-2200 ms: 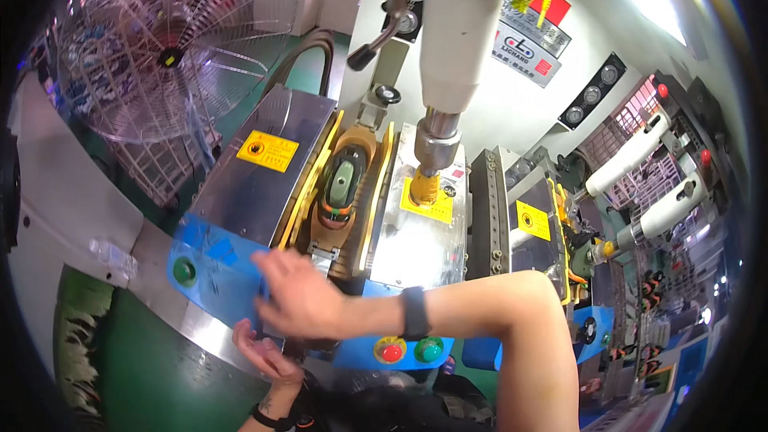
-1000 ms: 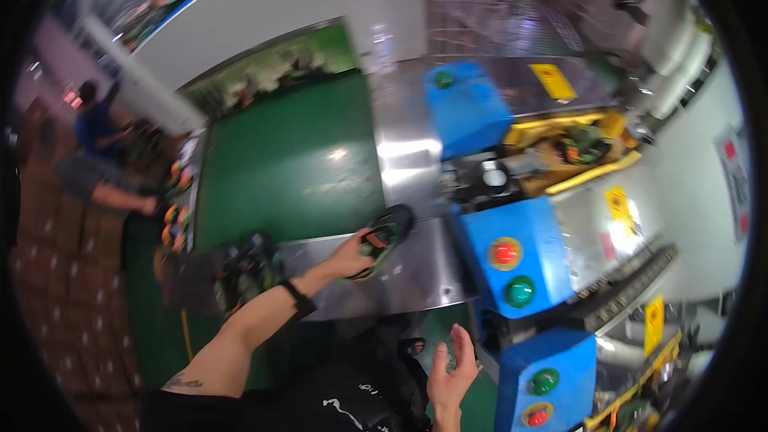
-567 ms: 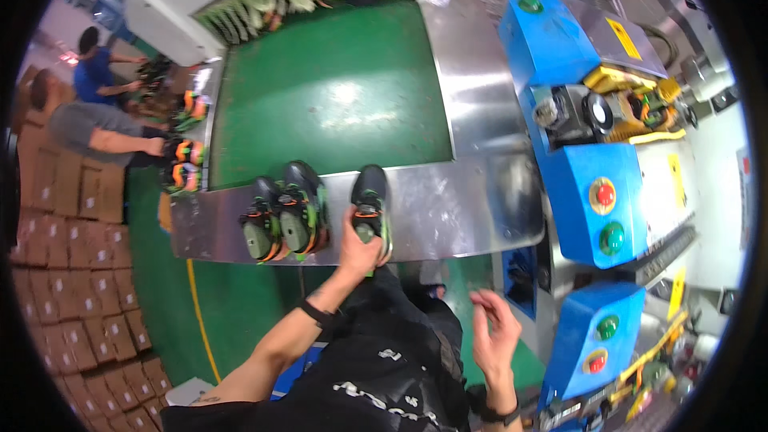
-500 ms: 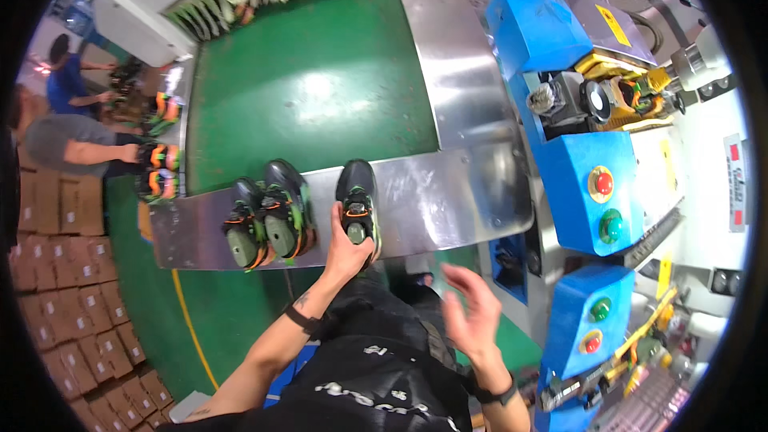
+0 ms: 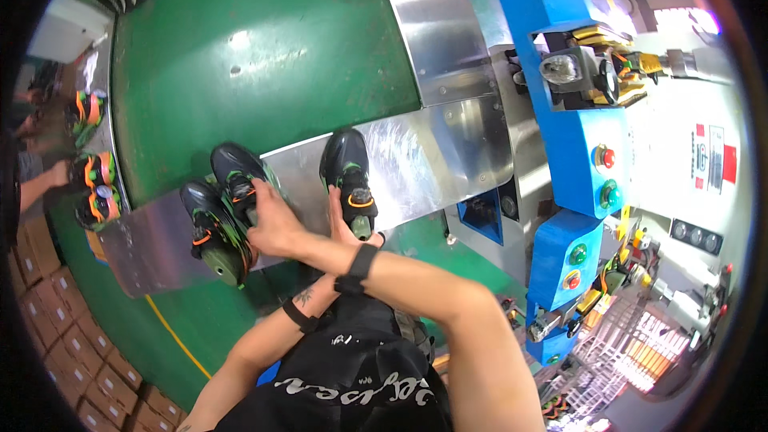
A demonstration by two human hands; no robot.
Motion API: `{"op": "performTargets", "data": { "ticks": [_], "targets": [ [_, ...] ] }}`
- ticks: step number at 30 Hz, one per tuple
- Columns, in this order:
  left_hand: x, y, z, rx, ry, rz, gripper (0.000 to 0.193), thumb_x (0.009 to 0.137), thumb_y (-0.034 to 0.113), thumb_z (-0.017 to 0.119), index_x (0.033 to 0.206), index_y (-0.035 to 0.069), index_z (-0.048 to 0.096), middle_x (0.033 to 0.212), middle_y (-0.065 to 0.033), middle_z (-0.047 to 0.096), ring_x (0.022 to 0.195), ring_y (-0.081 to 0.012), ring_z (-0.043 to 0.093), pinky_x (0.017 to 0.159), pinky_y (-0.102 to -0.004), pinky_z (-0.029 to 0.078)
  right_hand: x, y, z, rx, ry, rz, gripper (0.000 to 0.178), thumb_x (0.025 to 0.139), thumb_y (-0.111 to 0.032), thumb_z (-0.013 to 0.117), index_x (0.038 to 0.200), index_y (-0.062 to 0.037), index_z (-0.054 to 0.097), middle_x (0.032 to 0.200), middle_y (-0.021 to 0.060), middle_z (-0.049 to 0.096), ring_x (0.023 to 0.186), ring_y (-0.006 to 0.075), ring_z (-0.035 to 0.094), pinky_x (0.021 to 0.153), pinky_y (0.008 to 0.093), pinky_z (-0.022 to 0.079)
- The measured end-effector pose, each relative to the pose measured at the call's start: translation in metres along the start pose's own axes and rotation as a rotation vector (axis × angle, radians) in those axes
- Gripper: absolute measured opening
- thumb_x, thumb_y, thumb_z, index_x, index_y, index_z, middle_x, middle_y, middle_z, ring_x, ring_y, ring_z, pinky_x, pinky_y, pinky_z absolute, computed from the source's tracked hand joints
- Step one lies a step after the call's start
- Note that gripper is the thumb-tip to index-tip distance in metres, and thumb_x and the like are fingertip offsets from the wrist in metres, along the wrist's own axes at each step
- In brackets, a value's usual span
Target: Operate a shoe lasting or sole attaching machine to assemble athletic shoes.
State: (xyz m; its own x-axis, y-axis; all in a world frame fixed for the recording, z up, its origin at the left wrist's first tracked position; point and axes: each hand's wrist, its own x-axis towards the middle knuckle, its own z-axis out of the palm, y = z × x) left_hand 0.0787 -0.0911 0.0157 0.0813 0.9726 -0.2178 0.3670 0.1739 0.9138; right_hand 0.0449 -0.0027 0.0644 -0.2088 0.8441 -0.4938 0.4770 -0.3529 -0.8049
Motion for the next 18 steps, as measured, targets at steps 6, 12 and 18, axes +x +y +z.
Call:
{"op": "performTargets", "data": {
  "ticks": [6,12,18],
  "targets": [
    [0.019,0.017,-0.030,-0.147,-0.266,-0.052,0.082,0.081,0.024,0.069,0.146,0.003,0.024,0.146,-0.0189,0.035,0.132,-0.0301,0.040,0.108,-0.0441,0.034,-0.063,-0.033,-0.121,0.665,-0.149,-0.049,0.064,0.072,-0.001,0.058,0.132,0.0080,0.036,0.112,0.0159,0.059,0.108,0.0210,0.054,0.098,0.0307,0.042],
    [0.064,0.075,-0.062,-0.538,-0.875,-0.280,0.070,0.086,0.015,0.065,0.144,0.003,0.028,0.141,-0.0187,0.042,0.124,-0.0291,0.049,0.102,-0.0442,0.043,-0.220,-0.012,-0.179,0.765,0.427,-0.156,0.075,0.076,0.001,0.055,0.142,0.0065,0.020,0.117,0.0098,0.053,0.111,0.0140,0.049,0.097,0.0269,0.040],
    [0.013,0.172,-0.037,-0.332,-1.174,-0.171,0.079,0.069,0.006,0.062,0.142,0.004,0.033,0.130,-0.0162,0.052,0.115,-0.0314,0.055,0.098,-0.0415,0.047,-0.394,-0.008,-0.095,0.759,1.253,-0.257,0.080,0.078,0.003,0.055,0.146,0.0027,0.013,0.128,0.0107,0.046,0.121,0.0156,0.041,0.107,0.0279,0.030]
  ]
}}
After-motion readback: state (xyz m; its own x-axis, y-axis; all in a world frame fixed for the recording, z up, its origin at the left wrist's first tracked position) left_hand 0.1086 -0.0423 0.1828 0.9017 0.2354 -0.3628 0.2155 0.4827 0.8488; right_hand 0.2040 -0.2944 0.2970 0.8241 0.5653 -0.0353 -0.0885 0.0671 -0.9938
